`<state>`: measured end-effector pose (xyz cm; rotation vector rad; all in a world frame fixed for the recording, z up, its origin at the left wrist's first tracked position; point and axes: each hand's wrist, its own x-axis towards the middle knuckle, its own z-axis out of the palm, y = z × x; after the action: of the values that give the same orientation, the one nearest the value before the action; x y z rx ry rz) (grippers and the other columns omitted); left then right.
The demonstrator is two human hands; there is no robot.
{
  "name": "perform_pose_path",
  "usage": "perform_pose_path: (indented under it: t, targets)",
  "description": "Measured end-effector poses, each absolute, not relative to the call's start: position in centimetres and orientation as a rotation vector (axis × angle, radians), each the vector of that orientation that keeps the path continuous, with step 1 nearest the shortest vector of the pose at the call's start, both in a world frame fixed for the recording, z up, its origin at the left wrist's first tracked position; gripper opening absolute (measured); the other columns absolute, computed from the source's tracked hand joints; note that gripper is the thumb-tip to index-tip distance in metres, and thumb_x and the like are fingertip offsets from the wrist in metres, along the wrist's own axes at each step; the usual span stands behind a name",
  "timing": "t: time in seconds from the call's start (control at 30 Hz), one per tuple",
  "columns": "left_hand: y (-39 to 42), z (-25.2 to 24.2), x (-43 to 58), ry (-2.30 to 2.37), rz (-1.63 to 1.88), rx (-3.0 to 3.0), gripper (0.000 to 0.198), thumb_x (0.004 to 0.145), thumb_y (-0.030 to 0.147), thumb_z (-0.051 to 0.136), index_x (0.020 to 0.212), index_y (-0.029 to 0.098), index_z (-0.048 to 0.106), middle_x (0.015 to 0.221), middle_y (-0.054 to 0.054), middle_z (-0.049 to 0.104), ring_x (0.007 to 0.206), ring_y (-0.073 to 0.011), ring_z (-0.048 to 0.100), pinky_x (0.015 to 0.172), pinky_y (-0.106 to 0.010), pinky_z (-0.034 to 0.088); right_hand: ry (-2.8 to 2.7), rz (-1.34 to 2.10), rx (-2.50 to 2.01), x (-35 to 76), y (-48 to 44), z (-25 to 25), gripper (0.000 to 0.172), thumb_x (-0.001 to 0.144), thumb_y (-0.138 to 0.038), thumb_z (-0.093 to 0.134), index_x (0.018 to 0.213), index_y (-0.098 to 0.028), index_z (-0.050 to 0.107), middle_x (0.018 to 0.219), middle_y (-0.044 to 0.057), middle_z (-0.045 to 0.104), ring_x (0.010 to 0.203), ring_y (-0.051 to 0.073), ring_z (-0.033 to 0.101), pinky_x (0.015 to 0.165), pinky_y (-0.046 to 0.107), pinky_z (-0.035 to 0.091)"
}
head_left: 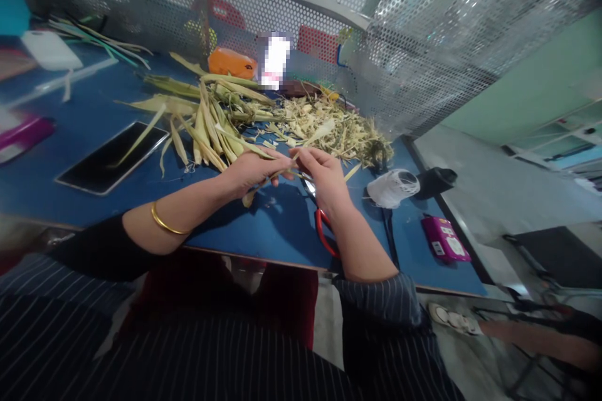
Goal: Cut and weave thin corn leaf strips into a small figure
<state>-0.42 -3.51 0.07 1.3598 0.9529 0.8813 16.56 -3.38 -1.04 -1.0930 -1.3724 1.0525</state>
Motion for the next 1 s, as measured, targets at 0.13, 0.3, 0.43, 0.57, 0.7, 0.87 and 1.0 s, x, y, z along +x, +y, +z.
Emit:
perform_pose_path:
  t: [0.13, 0.3, 0.43, 0.57, 0.7, 0.87, 1.0]
  targets:
    - [-3.7, -0.3, 0.1, 0.903, 0.886, 1.403, 0.027, 0.075, 0.04, 0.071, 0.075, 0.013, 0.074, 0.069, -0.005, 0.07, 0.051, -0.0083, 0.051, 0.052, -0.021, 0.043, -1.33, 0.994, -1.114, 16.3, -3.6, -1.1, 0.017, 0.074, -0.035, 0.07, 0.07, -0.019, 0.072, 0.064, -0.002, 0.064, 0.063, 0.011, 0.054, 0.067, 0.026, 0.045]
    - [-3.4, -0.6, 0.3, 0.841, 0.883, 1.404, 0.022, 0.075, 0.034, 0.072, 0.075, 0.013, 0.074, 0.068, -0.006, 0.07, 0.056, -0.0106, 0.057, 0.056, -0.022, 0.047, -1.176, 0.871, -1.111, 16.0, -3.3, -1.5, 0.023, 0.071, -0.033, 0.071, 0.056, -0.018, 0.063, 0.064, -0.001, 0.065, 0.061, 0.011, 0.053, 0.067, 0.026, 0.043]
    - [-3.3, -0.8, 0.1, 0.83, 0.853, 1.354, 0.023, 0.074, 0.034, 0.074, 0.08, 0.012, 0.075, 0.069, -0.007, 0.071, 0.056, -0.0117, 0.06, 0.059, -0.024, 0.051, -1.148, 0.808, -1.14, 15.8, -3.1, -1.8, 0.023, 0.074, -0.037, 0.069, 0.061, -0.018, 0.065, 0.06, -0.002, 0.061, 0.06, 0.01, 0.051, 0.066, 0.026, 0.042]
    - [-3.2, -0.9, 0.0, 0.837, 0.86, 1.175, 0.02, 0.07, 0.027, 0.078, 0.082, 0.011, 0.073, 0.074, -0.007, 0.072, 0.061, -0.0121, 0.064, 0.064, -0.025, 0.054, -1.172, 0.847, -1.17, 16.3, -2.8, -1.6, 0.032, 0.075, -0.049, 0.068, 0.065, -0.019, 0.066, 0.058, -0.002, 0.058, 0.057, 0.01, 0.05, 0.062, 0.026, 0.042]
    - [-3.1, -0.7, -0.2, 0.876, 0.857, 1.086, 0.015, 0.071, 0.024, 0.075, 0.07, 0.01, 0.07, 0.064, -0.006, 0.066, 0.053, -0.0094, 0.057, 0.053, -0.022, 0.05, -1.327, 0.717, -1.259, 17.4, -3.3, -0.5, 0.052, 0.082, -0.063, 0.055, 0.053, -0.02, 0.059, 0.051, -0.001, 0.052, 0.053, 0.012, 0.05, 0.058, 0.028, 0.041]
    - [-3.3, 0.1, -0.4, 0.908, 0.83, 1.277, 0.017, 0.077, 0.024, 0.067, 0.064, 0.012, 0.068, 0.049, -0.001, 0.054, 0.042, -0.0067, 0.044, 0.042, -0.02, 0.036, -1.499, 0.157, -1.216, 17.9, -4.8, 1.4, 0.046, 0.088, -0.054, 0.054, 0.055, -0.021, 0.057, 0.061, 0.001, 0.052, 0.069, 0.016, 0.053, 0.072, 0.031, 0.043]
    - [-3.9, 0.5, -0.4, 0.859, 0.688, 1.45, 0.016, 0.076, 0.02, 0.064, 0.063, 0.013, 0.068, 0.044, 0.001, 0.046, 0.04, -0.0057, 0.036, 0.04, -0.02, 0.026, -1.825, 0.374, -1.102, 17.4, -4.6, 1.3, 0.019, 0.081, -0.04, 0.067, 0.075, -0.023, 0.069, 0.083, 0.002, 0.065, 0.083, 0.017, 0.058, 0.081, 0.032, 0.044]
